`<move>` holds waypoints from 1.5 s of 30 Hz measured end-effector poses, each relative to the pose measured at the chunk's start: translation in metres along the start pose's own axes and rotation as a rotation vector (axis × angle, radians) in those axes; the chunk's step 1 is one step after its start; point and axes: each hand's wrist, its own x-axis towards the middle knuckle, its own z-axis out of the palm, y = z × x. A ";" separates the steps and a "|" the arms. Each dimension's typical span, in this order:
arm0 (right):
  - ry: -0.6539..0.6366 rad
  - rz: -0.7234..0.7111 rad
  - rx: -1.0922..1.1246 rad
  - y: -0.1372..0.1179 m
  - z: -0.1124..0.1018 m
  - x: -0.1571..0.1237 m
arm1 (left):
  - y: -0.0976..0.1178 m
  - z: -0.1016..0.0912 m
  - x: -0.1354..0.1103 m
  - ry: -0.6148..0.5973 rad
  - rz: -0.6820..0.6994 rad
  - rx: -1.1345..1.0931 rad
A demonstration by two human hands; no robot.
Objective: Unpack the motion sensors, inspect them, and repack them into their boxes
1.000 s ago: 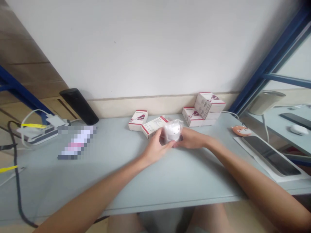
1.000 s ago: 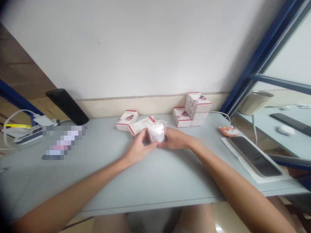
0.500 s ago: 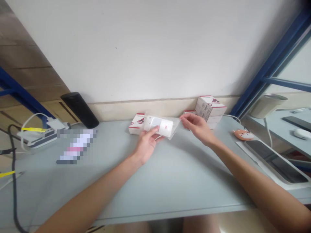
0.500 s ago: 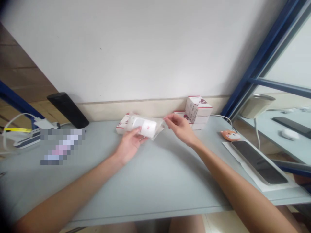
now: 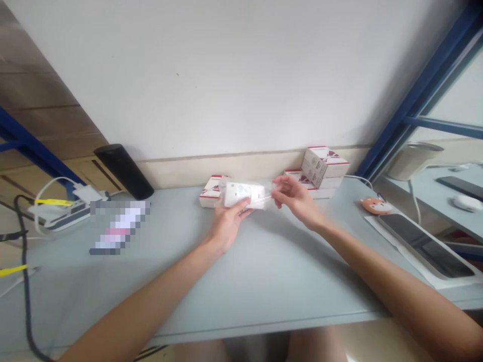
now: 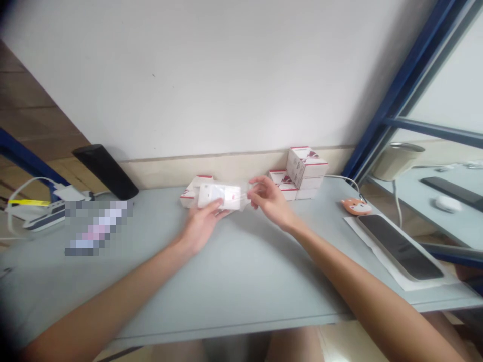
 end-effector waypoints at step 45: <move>0.066 -0.041 0.014 0.015 -0.003 0.003 | 0.018 -0.027 0.007 -0.195 0.995 1.491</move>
